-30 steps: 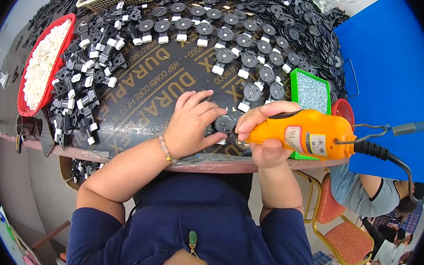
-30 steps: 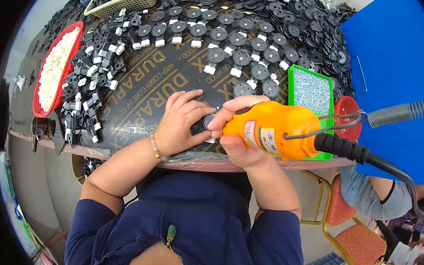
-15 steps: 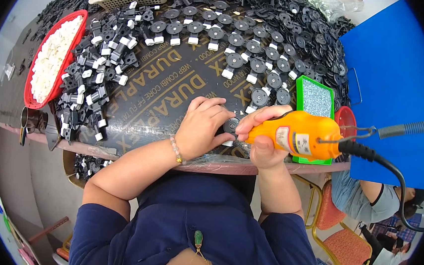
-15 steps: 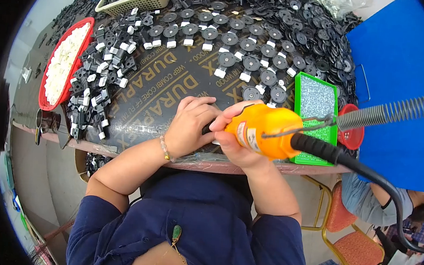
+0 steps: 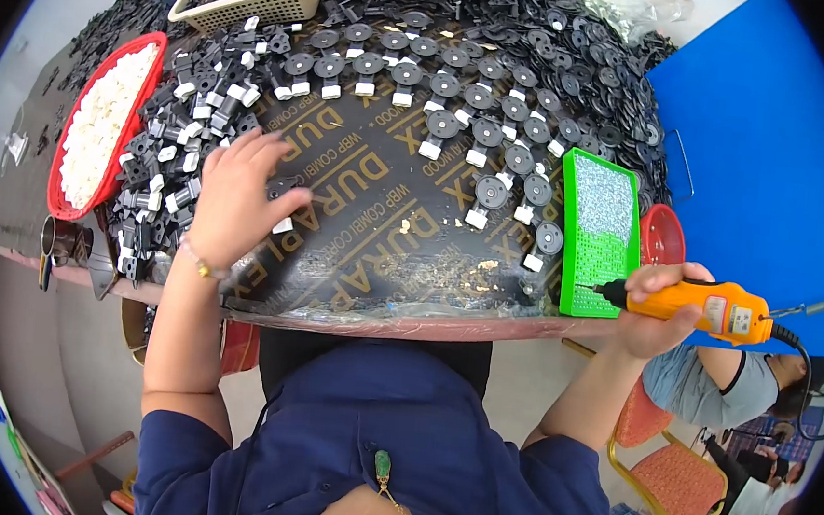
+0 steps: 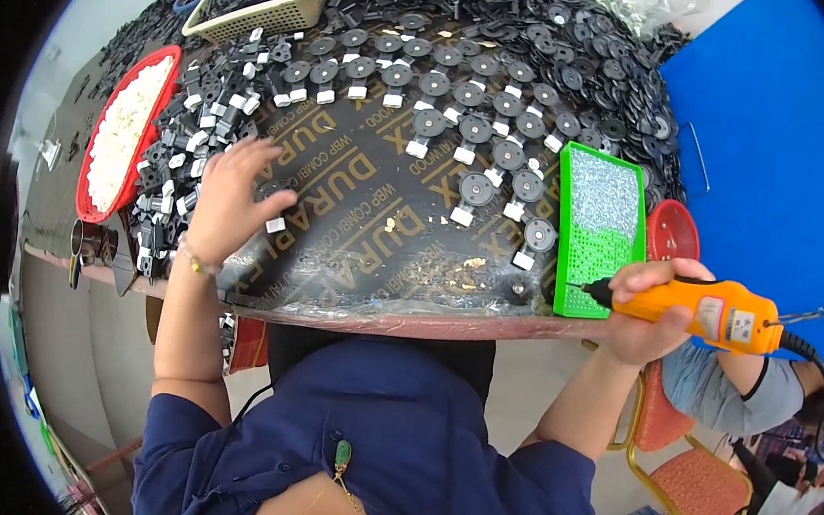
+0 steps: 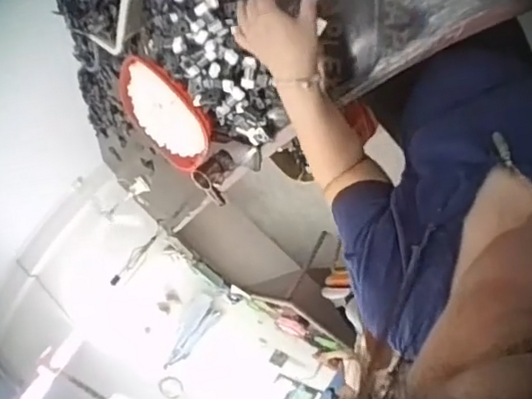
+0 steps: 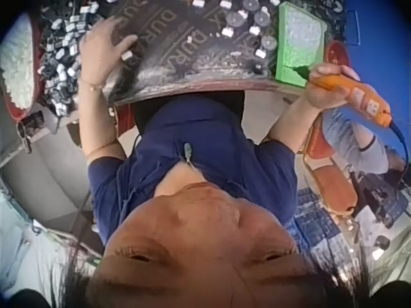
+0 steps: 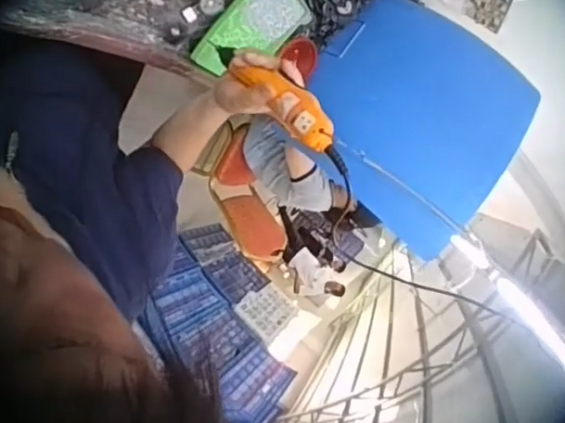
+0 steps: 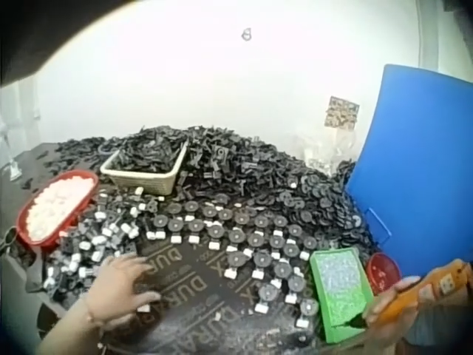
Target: The person assembles plastic components by fitting circular pieces onto plastic bases and securing them with screws using an electric screwdriver.
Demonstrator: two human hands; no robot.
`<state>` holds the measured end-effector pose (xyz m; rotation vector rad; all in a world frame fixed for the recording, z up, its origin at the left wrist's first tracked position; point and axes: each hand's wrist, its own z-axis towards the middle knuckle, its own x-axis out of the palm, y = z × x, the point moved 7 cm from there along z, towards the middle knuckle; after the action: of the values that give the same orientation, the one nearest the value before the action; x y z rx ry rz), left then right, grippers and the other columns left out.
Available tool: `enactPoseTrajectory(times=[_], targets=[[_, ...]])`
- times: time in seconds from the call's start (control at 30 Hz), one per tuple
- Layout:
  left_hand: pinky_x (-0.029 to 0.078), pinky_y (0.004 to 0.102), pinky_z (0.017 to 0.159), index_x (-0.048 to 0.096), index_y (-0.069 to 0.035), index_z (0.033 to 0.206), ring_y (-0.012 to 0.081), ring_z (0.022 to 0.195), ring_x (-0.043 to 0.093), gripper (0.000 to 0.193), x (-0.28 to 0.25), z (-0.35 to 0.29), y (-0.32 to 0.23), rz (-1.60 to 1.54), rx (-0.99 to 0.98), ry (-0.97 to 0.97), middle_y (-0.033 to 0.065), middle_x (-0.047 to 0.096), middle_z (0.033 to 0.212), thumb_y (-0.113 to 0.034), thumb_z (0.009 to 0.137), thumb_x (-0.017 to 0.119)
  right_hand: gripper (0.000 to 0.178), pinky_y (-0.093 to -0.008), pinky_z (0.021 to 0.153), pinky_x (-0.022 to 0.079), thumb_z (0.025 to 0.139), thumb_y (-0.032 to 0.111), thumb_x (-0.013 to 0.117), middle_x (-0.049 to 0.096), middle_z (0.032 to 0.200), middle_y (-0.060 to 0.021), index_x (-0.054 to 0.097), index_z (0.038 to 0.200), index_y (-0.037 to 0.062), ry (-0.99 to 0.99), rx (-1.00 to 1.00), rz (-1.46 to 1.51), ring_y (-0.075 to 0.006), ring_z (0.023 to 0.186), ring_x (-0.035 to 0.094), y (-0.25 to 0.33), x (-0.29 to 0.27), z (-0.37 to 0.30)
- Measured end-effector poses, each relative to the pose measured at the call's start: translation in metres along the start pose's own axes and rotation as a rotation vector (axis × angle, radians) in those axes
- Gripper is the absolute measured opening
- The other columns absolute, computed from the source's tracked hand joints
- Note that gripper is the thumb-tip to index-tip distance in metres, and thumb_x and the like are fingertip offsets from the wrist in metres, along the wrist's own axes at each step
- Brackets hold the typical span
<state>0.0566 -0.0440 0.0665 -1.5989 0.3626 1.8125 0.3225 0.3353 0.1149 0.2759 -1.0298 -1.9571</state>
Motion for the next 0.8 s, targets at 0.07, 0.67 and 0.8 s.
enactPoseTrajectory(times=[0.07, 0.67, 0.8], targets=[[0.033, 0.0498, 0.114, 0.066, -0.007, 0.127, 0.0340, 0.141, 0.046, 0.050, 0.004, 0.027, -0.039, -0.052, 0.184, -0.059, 0.0147, 0.057, 0.145, -0.034, 0.087, 0.076, 0.053, -0.0310, 0.053, 0.048, 0.099, 0.046, 0.064, 0.063, 0.077, -0.0119, 0.048, 0.125, 0.0024, -0.061, -0.029, 0.055, -0.0178, 0.058, 0.056, -0.002, -0.019, 0.004], [0.039, 0.0446, 0.110, 0.068, -0.006, 0.120, 0.0259, 0.135, 0.053, 0.036, 0.063, 0.029, -0.131, 0.071, 0.449, 0.020, 0.0071, 0.071, 0.119, -0.016, 0.086, 0.073, 0.037, -0.0291, 0.056, 0.052, 0.102, 0.031, 0.064, 0.065, 0.075, -0.0104, 0.050, 0.119, 0.0016, -0.121, -0.013, -0.152, -0.0161, 0.058, 0.059, -0.069, -0.033, 0.018], [0.039, 0.0458, 0.109, 0.067, -0.006, 0.121, 0.0285, 0.135, 0.053, 0.044, 0.062, 0.008, -0.135, -0.101, 0.459, 0.061, 0.0086, 0.071, 0.119, -0.017, 0.080, 0.079, 0.035, -0.0287, 0.055, 0.052, 0.102, 0.030, 0.064, 0.065, 0.075, -0.0103, 0.050, 0.119, 0.0017, -0.109, 0.005, -0.140, -0.0160, 0.058, 0.059, -0.072, -0.033, 0.017]])
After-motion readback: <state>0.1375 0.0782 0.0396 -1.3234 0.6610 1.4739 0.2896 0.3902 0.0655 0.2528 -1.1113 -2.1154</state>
